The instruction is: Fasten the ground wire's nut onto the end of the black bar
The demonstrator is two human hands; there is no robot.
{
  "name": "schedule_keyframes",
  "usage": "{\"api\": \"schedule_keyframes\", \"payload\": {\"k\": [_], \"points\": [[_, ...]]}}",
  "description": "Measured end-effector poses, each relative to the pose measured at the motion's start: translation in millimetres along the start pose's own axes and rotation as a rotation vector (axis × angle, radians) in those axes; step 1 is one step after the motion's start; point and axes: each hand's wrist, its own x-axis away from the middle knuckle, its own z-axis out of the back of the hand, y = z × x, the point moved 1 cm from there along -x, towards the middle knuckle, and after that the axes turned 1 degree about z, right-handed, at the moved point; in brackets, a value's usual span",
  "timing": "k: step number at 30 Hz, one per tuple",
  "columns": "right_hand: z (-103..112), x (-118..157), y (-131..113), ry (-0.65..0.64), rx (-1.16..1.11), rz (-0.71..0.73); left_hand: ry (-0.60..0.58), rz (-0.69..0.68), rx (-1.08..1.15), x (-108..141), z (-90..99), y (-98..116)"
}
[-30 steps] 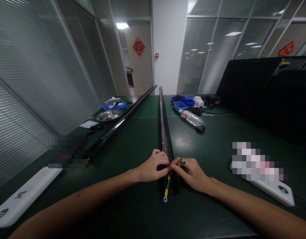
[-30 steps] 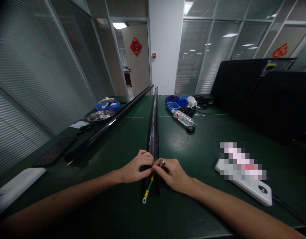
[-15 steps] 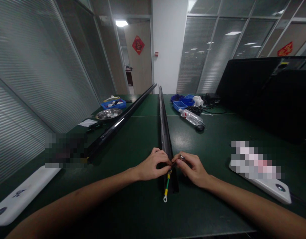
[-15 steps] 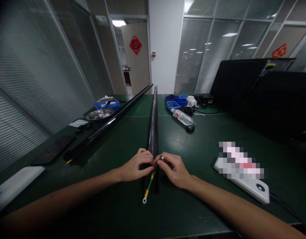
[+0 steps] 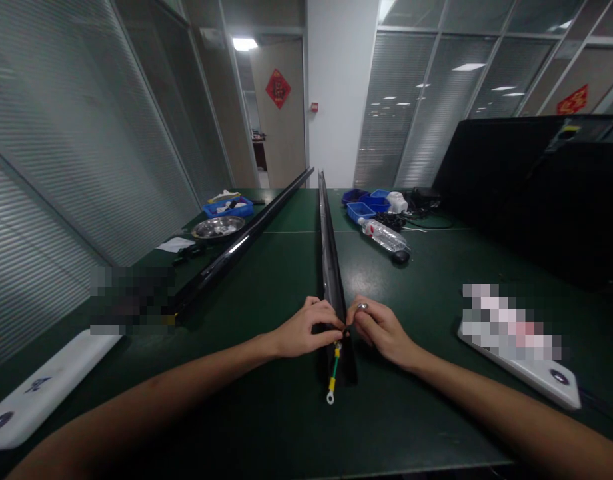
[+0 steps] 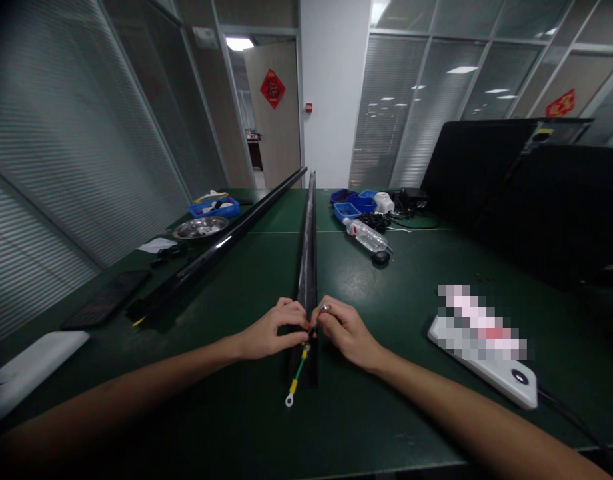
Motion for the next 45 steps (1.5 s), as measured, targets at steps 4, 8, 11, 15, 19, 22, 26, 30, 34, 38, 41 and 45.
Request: {"api": "schedule_keyframes", "payload": {"k": [4, 8, 11, 15, 19, 22, 26, 30, 34, 38, 41, 45], "points": [[-1, -5, 3, -0.031, -0.172, -0.079, 0.016, 0.021, 0.010, -1, -0.7, -1], [-2, -6, 7, -0.043, -0.213, -0.104, 0.014, 0.026, 0.020, 0, -0.4, 0], [-3, -5, 10, -0.045, -0.230, -0.115, 0.023, 0.024, 0.023, 0, -0.6, 0], [-4, -6, 11, -0.036, -0.224, -0.122, 0.027, 0.021, 0.011, 0, -2.2, -2], [-4, -6, 10, -0.029, -0.223, -0.135, 0.035, 0.029, 0.008, 0, -3.0, -2], [-5, -5, 10, -0.040, -0.214, -0.130, 0.031, 0.032, 0.003, 0, -2.8, -1], [-7, -4, 8, -0.037, -0.193, -0.124, 0.023, 0.018, -0.007, 0, -2.5, -1], [-8, -3, 6, -0.034, -0.163, -0.110, 0.028, 0.009, -0.009, 1, -1.9, -1], [-8, -2, 4, -0.041, -0.133, -0.081, 0.029, 0.005, 0.001, 1, -0.6, 1], [-6, -1, 1, -0.029, -0.044, -0.071, 0.023, -0.001, -0.010, 1, -0.7, 2], [-4, 0, 1, -0.028, 0.039, -0.058, 0.026, -0.005, -0.021, 1, -1.6, 1], [-3, 1, 2, -0.034, 0.077, -0.046, 0.014, -0.003, -0.027, 1, -1.5, 1]]}}
